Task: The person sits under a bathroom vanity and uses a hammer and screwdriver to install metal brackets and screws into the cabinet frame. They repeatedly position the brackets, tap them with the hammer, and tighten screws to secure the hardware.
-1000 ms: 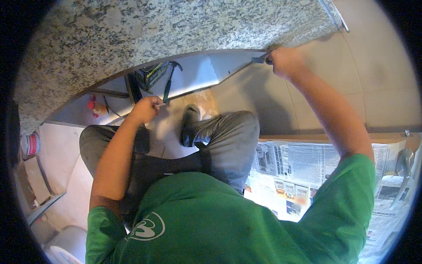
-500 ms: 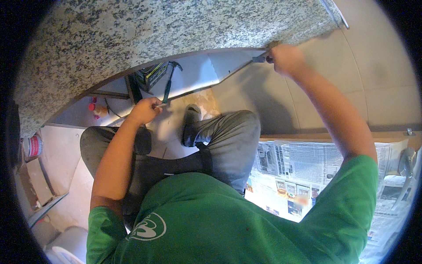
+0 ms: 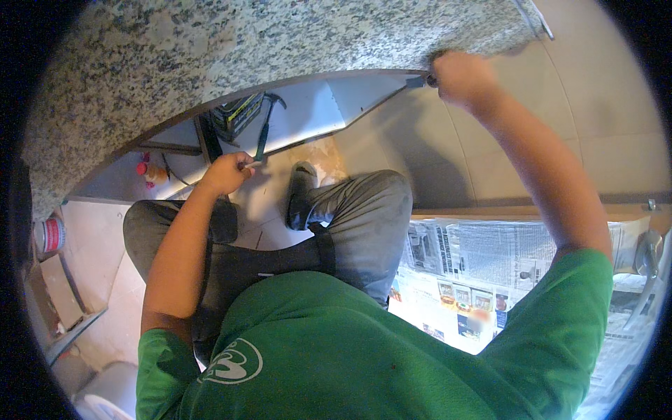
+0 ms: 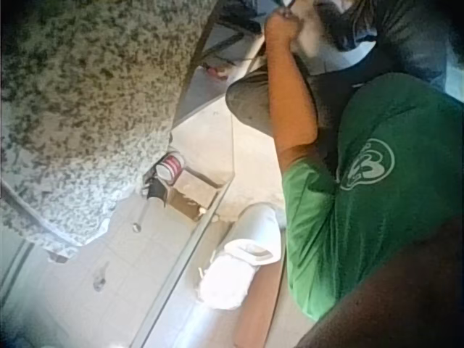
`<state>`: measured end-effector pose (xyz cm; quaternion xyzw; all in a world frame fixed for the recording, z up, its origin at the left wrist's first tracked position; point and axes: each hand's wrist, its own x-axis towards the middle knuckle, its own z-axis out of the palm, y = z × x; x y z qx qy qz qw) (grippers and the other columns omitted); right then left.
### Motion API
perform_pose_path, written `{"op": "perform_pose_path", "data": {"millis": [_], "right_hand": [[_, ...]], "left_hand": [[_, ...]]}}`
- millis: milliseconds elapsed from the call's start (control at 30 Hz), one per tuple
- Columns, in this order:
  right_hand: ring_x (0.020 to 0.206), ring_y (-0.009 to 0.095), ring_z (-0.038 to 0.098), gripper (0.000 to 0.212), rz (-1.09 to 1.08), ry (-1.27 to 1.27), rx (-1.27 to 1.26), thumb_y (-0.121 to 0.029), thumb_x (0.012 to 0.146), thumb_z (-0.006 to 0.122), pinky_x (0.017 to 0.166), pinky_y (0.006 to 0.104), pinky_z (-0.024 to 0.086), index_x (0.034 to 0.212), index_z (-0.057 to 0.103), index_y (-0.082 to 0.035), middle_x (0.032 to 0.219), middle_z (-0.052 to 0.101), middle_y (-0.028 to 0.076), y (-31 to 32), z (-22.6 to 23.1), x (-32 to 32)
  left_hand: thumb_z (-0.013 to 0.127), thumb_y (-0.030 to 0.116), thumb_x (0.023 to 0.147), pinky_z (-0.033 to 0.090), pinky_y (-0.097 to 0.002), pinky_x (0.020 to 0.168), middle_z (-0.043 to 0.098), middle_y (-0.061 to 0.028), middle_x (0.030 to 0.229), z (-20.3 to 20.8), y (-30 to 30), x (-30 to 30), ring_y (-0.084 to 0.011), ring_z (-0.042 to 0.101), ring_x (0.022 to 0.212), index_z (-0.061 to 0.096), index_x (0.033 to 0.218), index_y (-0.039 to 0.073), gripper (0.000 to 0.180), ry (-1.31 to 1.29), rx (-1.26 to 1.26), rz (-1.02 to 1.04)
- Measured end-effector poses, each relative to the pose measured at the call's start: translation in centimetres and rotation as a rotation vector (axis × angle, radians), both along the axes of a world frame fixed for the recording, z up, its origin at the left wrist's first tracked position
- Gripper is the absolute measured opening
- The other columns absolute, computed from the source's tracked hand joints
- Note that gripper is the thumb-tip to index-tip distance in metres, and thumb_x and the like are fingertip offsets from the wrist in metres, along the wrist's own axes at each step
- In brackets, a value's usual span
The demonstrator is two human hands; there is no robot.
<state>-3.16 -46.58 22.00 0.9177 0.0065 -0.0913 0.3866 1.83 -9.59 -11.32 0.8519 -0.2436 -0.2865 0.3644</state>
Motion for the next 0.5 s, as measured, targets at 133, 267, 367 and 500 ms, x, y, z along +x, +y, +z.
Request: {"op": "perform_pose_path", "data": {"millis": [133,267,367,500], "right_hand": [[0.087,0.036,0.07,0.013,-0.075,0.065,0.008,-0.009,0.077,0.064,0.076,0.0472,0.057,0.087,0.073,-0.006,0.089,0.071,0.019,-0.4,-1.7,-0.4],[0.087,0.036,0.07,0.014,-0.01,0.031,0.043,-0.01,0.077,0.064,0.076,0.0466,0.057,0.086,0.075,-0.009,0.089,0.071,0.018,0.5,-0.6,-0.2],[0.088,0.035,0.07,0.01,-0.02,0.01,0.022,-0.011,0.077,0.067,0.077,0.0458,0.057,0.083,0.074,-0.007,0.09,0.071,0.018,1.7,-0.5,-0.2],[0.086,0.036,0.07,0.011,-0.014,0.02,0.029,-0.01,0.076,0.066,0.077,0.0459,0.057,0.082,0.073,-0.006,0.088,0.071,0.018,0.9,-0.3,-0.3]], "left_hand": [[0.074,0.026,0.084,0.053,-0.0401,0.084,0.072,-0.0188,0.098,0.4,-0.2,-0.2,-0.0319,0.07,0.092,0.069,0.113,0.005,0.036,0.025,-0.033,0.015],[0.073,0.03,0.087,0.053,-0.0387,0.079,0.071,-0.0146,0.095,-0.8,0.2,0.1,-0.0275,0.068,0.087,0.068,0.113,0.007,0.035,0.003,-0.019,-0.01],[0.073,0.03,0.087,0.053,-0.0386,0.079,0.071,-0.0144,0.095,-0.8,0.1,0.2,-0.0276,0.068,0.086,0.068,0.114,0.006,0.036,0.001,-0.011,-0.011],[0.074,0.031,0.086,0.053,-0.0384,0.079,0.071,-0.0137,0.094,-1.0,0.0,0.1,-0.0272,0.068,0.085,0.068,0.116,0.006,0.039,-0.027,-0.018,-0.019]]}}
